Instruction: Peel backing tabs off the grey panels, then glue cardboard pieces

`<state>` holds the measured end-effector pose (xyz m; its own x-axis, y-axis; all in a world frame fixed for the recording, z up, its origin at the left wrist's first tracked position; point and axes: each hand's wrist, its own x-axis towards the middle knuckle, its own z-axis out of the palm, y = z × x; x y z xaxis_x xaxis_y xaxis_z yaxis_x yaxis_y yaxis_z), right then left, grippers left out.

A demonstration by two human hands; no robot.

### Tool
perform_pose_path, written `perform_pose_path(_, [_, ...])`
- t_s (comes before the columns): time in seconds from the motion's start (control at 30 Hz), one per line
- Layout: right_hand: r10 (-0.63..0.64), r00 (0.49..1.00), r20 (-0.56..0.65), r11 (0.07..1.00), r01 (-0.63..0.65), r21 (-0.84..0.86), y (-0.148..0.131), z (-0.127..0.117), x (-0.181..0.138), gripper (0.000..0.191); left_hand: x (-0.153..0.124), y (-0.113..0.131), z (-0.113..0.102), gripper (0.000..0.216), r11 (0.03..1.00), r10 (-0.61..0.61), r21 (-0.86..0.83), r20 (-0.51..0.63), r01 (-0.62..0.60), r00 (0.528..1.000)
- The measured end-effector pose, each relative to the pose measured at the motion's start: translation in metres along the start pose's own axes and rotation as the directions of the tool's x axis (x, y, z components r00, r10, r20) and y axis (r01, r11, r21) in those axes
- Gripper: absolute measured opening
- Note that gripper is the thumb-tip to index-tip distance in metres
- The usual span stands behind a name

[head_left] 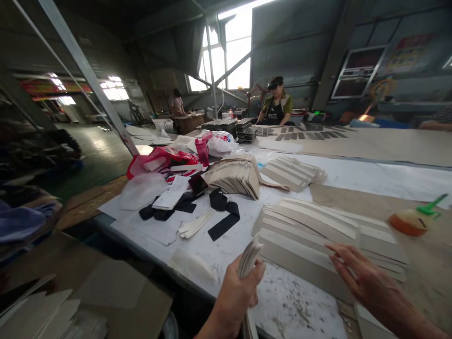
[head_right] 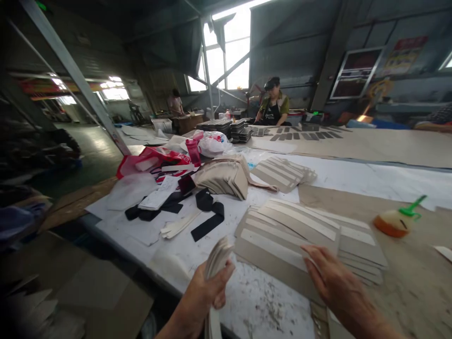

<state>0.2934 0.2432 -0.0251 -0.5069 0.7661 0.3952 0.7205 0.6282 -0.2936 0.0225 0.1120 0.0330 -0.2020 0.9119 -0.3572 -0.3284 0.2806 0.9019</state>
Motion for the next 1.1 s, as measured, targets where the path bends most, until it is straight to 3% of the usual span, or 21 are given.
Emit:
perform_pose_path(0.1, [-0.073, 0.983, 0.170, 0.984, 0.043, 0.173, -0.067, 0.013, 0.028, 0.029, -0.015, -0.008, -0.036, 0.028, 0.945, -0.135, -0.307, -0.053, 0.112, 0.989])
perform_pose_path(0.2, [-0.142, 0.945, 0.293, 0.929, 0.026, 0.369, -0.130, 0.025, 0.044, 0.028, -0.027, -0.015, -0.059, 0.024, 0.844, -0.190, -0.510, 0.011, 0.169, 0.982])
perform_pose_path(0.33, [-0.187, 0.883, 0.431, 0.814, -0.107, 0.572, -0.197, 0.030, 0.046, 0.024, -0.033, -0.023, -0.068, 0.018, 0.694, -0.192, -0.679, 0.142, 0.237, 0.971])
perform_pose_path(0.43, [-0.109, 0.851, 0.513, 0.772, -0.253, 0.583, -0.223, 0.025, 0.038, 0.019, -0.034, -0.028, -0.067, 0.018, 0.632, -0.220, -0.736, 0.131, 0.244, 0.967])
perform_pose_path(0.57, [-0.052, 0.844, 0.533, 0.823, -0.266, 0.502, -0.232, 0.012, 0.021, 0.033, -0.039, -0.030, -0.061, 0.021, 0.667, -0.268, -0.714, 0.039, 0.214, 0.963])
perform_pose_path(0.67, [-0.079, 0.821, 0.566, 0.869, -0.221, 0.443, -0.229, 0.000, 0.007, 0.022, -0.047, -0.030, -0.052, 0.026, 0.745, -0.296, -0.628, -0.010, 0.224, 0.955])
perform_pose_path(0.77, [-0.094, 0.831, 0.549, 0.850, -0.220, 0.478, -0.223, -0.012, -0.007, 0.013, -0.056, -0.031, -0.041, 0.030, 0.787, -0.299, -0.573, -0.033, 0.227, 0.954])
perform_pose_path(0.93, [-0.039, 0.873, 0.487, 0.782, -0.277, 0.558, -0.210, -0.032, -0.036, 0.018, -0.072, -0.039, -0.017, 0.042, 0.849, -0.274, -0.461, 0.032, 0.257, 0.961])
perform_pose_path(1.1, [0.098, 0.894, 0.437, 0.729, -0.364, 0.580, -0.195, -0.044, -0.070, 0.012, -0.088, -0.050, 0.007, 0.035, 0.906, -0.224, -0.343, 0.116, 0.250, 0.968])
